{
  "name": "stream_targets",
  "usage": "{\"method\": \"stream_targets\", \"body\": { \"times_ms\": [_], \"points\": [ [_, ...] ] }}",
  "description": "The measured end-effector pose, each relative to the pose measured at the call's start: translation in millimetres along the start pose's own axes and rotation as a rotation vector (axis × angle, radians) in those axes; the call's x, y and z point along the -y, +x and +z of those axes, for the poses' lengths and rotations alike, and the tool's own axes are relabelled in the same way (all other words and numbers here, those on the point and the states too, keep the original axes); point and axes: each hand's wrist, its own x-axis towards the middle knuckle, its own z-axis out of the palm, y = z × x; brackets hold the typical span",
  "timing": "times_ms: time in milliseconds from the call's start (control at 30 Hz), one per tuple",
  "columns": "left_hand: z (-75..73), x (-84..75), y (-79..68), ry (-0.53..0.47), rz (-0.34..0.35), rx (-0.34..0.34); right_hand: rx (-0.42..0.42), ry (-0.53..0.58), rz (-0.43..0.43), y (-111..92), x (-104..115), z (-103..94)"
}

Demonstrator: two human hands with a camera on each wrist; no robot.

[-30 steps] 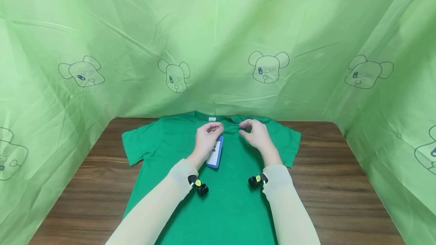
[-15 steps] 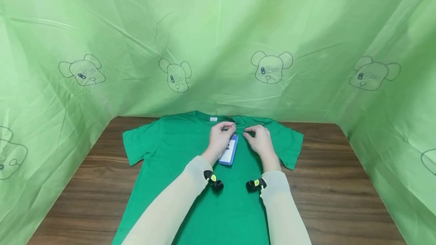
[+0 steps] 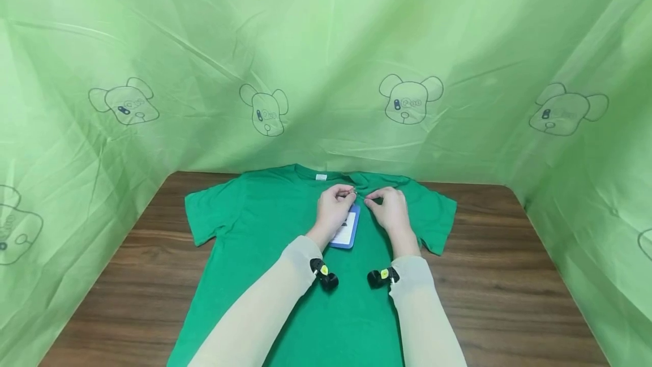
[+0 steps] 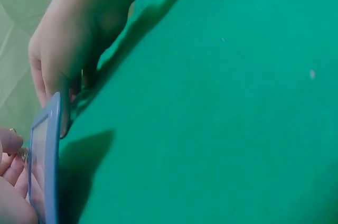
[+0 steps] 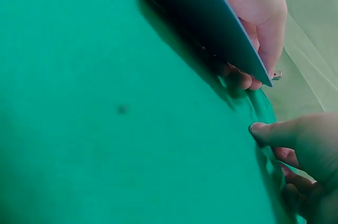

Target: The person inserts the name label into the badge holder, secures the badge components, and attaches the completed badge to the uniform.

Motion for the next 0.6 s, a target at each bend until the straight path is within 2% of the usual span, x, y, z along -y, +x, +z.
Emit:
{"method": "stream_targets", "body": {
  "times_ms": [200,333,600],
  "points": [
    [-6.4,-4.4,3.1,0.007,0.021,-0.022,0.001,0.032,-0.002,-2.2,-1.7,-2.5],
    [-8.7,-8.2,3.9,0.073,0.068,-0.042,0.02,0.061,-0.017,-2.3,-2.9,-5.8],
    [0.8,-9.1,4.0,0.177,0.153,-0.001,0.059,0.087,-0.04,-0.7,-8.9,-8.0]
  ]
}}
